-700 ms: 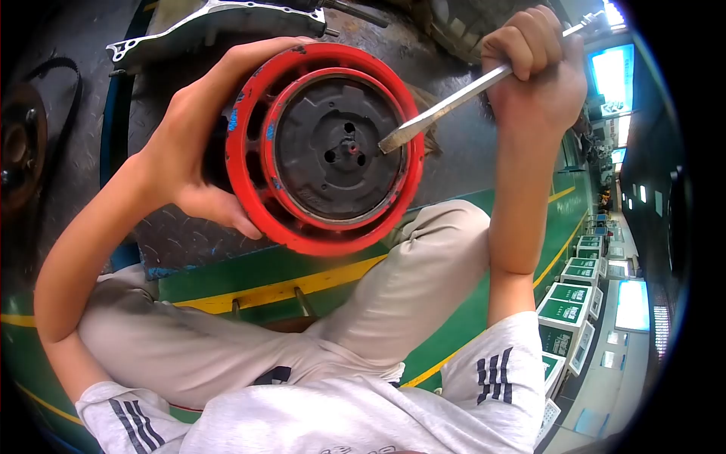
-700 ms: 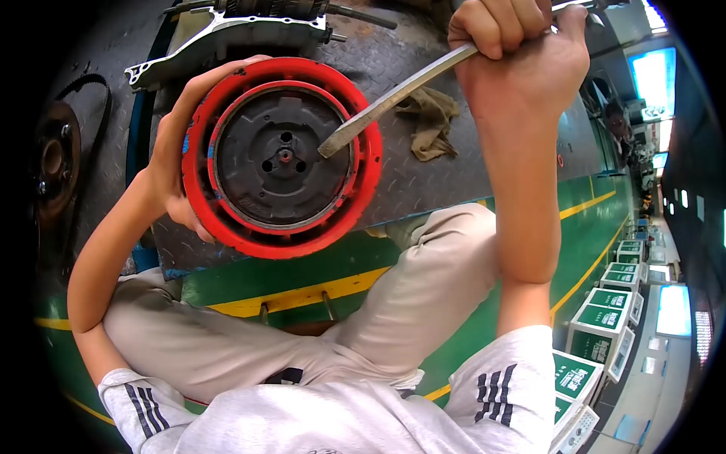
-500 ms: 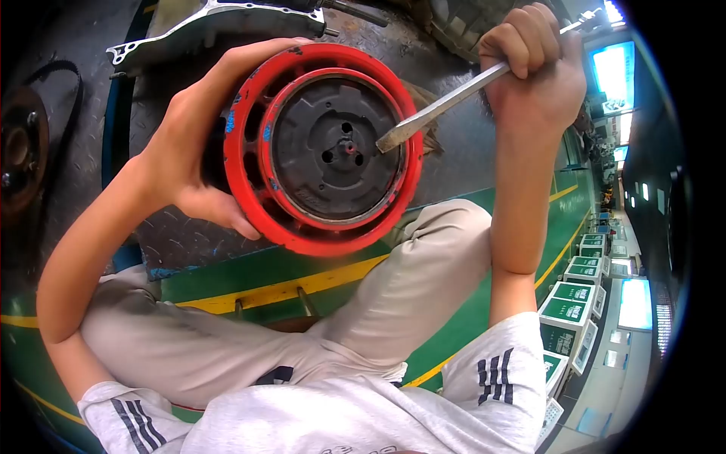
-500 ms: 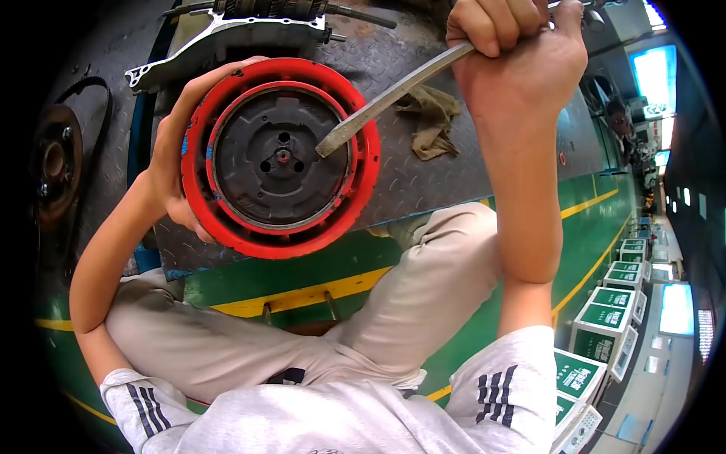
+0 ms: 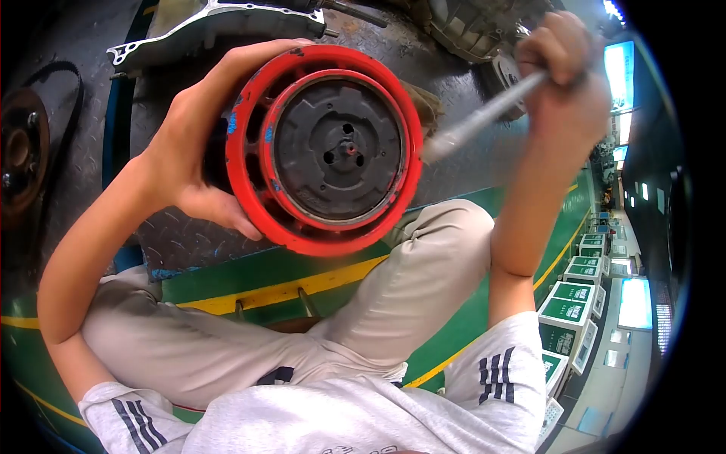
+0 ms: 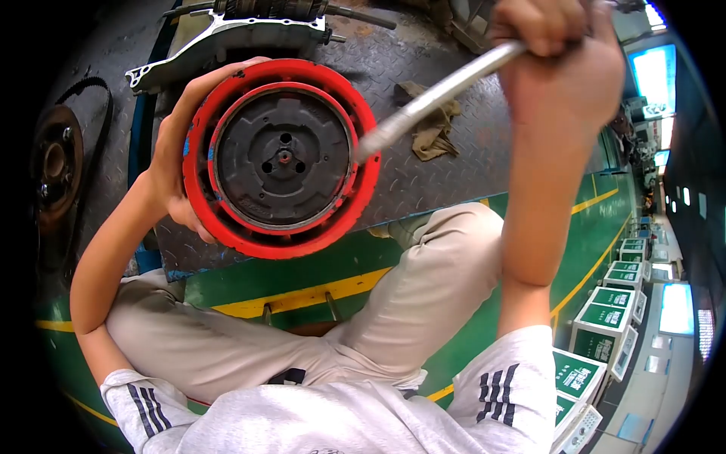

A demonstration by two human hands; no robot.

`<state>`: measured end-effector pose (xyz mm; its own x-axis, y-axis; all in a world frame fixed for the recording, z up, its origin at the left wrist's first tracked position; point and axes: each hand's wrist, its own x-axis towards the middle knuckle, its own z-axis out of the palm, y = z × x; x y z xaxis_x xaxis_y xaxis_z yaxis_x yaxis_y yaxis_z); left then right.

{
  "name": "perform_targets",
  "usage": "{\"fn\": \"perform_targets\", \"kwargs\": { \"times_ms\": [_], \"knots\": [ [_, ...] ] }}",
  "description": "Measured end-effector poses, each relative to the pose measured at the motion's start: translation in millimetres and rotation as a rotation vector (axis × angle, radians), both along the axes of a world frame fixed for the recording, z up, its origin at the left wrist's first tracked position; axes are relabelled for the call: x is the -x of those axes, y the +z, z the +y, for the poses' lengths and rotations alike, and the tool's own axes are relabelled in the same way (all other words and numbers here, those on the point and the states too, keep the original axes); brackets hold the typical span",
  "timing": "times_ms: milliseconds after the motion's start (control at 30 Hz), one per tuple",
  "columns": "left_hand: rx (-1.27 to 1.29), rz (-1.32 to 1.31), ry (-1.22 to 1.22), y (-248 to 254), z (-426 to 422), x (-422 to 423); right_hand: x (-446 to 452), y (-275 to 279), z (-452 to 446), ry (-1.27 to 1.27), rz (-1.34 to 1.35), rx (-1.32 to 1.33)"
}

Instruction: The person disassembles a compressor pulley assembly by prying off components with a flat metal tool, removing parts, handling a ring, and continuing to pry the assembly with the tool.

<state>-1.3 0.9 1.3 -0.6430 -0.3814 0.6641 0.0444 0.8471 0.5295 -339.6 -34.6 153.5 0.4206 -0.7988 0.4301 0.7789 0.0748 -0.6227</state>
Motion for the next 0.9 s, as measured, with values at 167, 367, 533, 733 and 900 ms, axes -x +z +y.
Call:
{"fn": "perform_targets", "kwargs": {
  "times_ms": [167,367,533,733,900],
  "knots": [
    [-0.082,0.033,-0.017,0.4,2.0,4.0,4.7,20.4,27.4,-0.004,0.025,0.03],
    [-0.046,0.113,-0.034,12.4,7.8,9.3,6.2,38.0,37.9,0.105,0.238,0.227],
    [-0.098,0.402,-0.173,45.5,38.4,40.7,9.1,34.0,41.2,0.119,0.205,0.327],
    [-0.107,0.063,0.137,38.9,35.9,24.2,10.6,24.5,32.9,0.141,0.121,0.392],
    [-0.251,0.123,0.139,36.9,18.9,20.8,9.1,20.8,28.2,0.149,0.076,0.413]
  ]
}}
